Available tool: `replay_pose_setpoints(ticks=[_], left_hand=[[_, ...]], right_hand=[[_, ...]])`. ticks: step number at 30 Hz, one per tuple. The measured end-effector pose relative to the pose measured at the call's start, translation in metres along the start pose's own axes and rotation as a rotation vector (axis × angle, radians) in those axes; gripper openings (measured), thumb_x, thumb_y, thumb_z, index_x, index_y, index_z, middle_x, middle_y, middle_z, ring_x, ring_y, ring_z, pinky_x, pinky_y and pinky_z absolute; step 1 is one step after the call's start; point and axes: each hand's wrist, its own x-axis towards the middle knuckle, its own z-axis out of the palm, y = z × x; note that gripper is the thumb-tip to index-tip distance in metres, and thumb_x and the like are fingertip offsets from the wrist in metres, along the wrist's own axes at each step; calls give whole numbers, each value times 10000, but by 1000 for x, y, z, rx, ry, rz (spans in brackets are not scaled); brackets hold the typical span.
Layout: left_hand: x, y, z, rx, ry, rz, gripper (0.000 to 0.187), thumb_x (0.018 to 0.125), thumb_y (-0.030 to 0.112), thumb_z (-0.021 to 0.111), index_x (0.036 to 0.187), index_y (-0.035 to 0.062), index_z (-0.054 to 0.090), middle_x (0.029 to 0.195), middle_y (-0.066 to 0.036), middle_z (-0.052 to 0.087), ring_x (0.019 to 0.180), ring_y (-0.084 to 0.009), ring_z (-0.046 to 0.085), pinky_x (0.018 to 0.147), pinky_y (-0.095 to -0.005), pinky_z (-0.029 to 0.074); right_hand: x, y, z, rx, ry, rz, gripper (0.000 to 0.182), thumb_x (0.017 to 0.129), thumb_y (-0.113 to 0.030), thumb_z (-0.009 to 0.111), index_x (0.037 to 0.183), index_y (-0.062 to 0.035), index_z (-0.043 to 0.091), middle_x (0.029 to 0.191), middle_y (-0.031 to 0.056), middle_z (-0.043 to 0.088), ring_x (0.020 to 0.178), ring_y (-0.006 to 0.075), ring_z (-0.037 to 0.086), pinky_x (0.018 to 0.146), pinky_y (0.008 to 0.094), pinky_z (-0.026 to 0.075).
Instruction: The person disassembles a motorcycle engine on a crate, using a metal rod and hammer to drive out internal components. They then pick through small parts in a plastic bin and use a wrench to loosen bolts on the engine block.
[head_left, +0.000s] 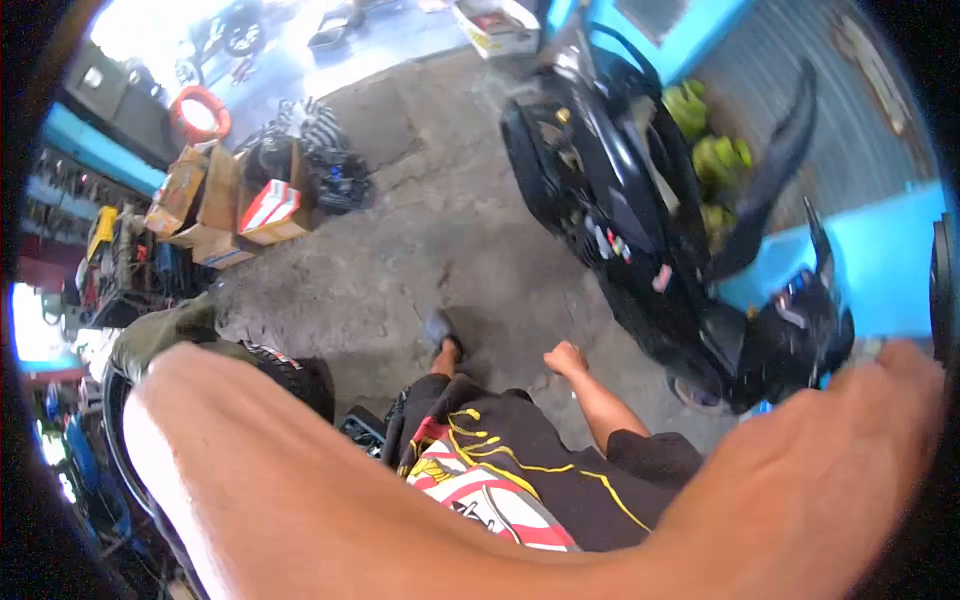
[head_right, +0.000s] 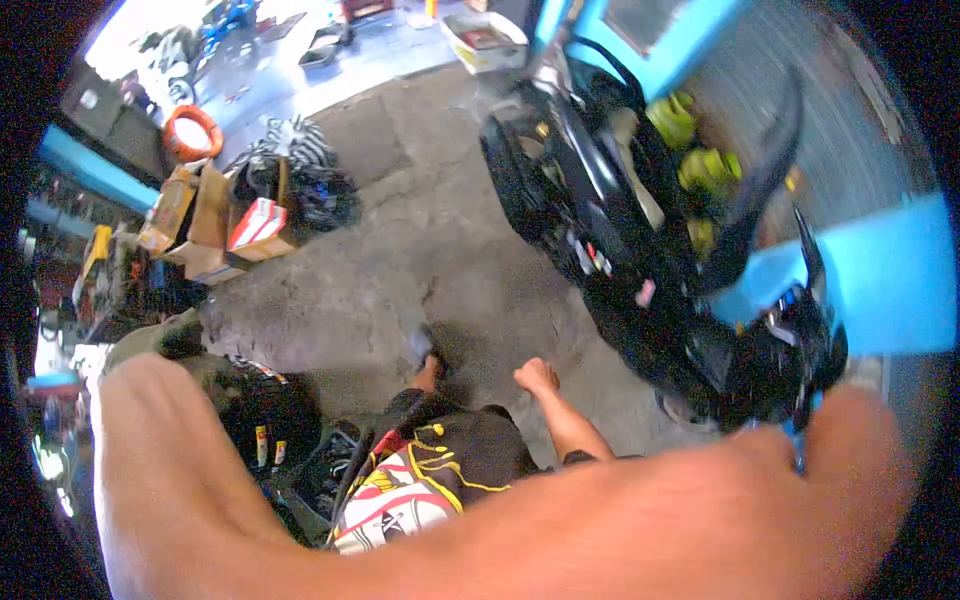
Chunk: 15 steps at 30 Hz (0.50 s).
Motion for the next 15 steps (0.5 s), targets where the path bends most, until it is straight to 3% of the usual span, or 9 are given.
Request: replay_pose_setpoints(ticks=[3, 5, 10, 11, 12, 13, 14, 15], left_hand=[[35, 42, -73, 114, -45, -24, 453, 815, 309, 591, 1088, -53, 583, 1024, -248, 652, 960, -384, 648, 837, -450, 520], [47, 64, -126, 196, -51, -86, 443, 800, 291, 606, 1077, -54, 594, 1032, -247, 654, 976, -383, 646, 853, -444, 517], [83, 134, -255, 508, -189, -213, 418, 762, 247, 641, 1049, -56, 624, 1051, -246, 658, 1017, -382, 641, 893, -428, 509], [90, 132, -287, 624, -208, -158, 365, 747, 207, 654, 1004, -51, 632, 1025, -259, 658, 1003, -398, 638, 860, -440, 519], [93, 123, -325, 734, -233, -105, 312, 732, 168, 667, 959, -45, 640, 999, -273, 658, 990, -414, 636, 826, -452, 529], [106, 107, -362, 741, -172, -310, 260, 773, 156, 620, 926, -54, 625, 888, -262, 668, 911, -401, 655, 769, -452, 531], [96, 106, -408, 721, -93, -130, 236, 809, 156, 586, 931, -44, 603, 808, -247, 663, 848, -389, 659, 714, -458, 522], [98, 84, -451, 705, -150, -138, 331, 830, 166, 638, 1048, -43, 504, 847, -279, 618, 859, -464, 601, 692, -484, 496]], right_hand=[[39, -59, -48, 16, 65, 144, 409, 737, -261, 567, 1038, -15, 695, 1120, 253, 640, 1088, 412, 604, 920, 478, 481], [101, -67, -55, -38, 15, -75, 439, 770, -341, 521, 919, 31, 698, 1046, 293, 633, 1019, 434, 616, 914, 456, 478], [189, -118, -98, 15, 80, -35, 489, 813, -384, 547, 969, 62, 674, 1068, 315, 616, 1017, 470, 595, 875, 509, 466], [229, -115, -92, -1, 134, -130, 473, 808, -369, 565, 971, 62, 673, 1071, 307, 621, 1032, 463, 592, 868, 509, 468], [249, -134, -105, 19, 153, -23, 471, 805, -375, 574, 968, 54, 680, 1077, 307, 619, 1045, 458, 587, 886, 504, 465], [281, -168, -126, 44, 175, -55, 471, 805, -375, 574, 968, 54, 680, 1077, 307, 619, 1045, 458, 587, 886, 504, 465], [311, -196, -144, 103, 211, -109, 454, 795, -363, 590, 942, 58, 681, 1037, 299, 629, 1021, 443, 601, 869, 496, 472], [331, -215, -163, 152, 243, -154, 438, 786, -350, 606, 916, 61, 683, 996, 292, 640, 996, 428, 614, 852, 488, 480]])
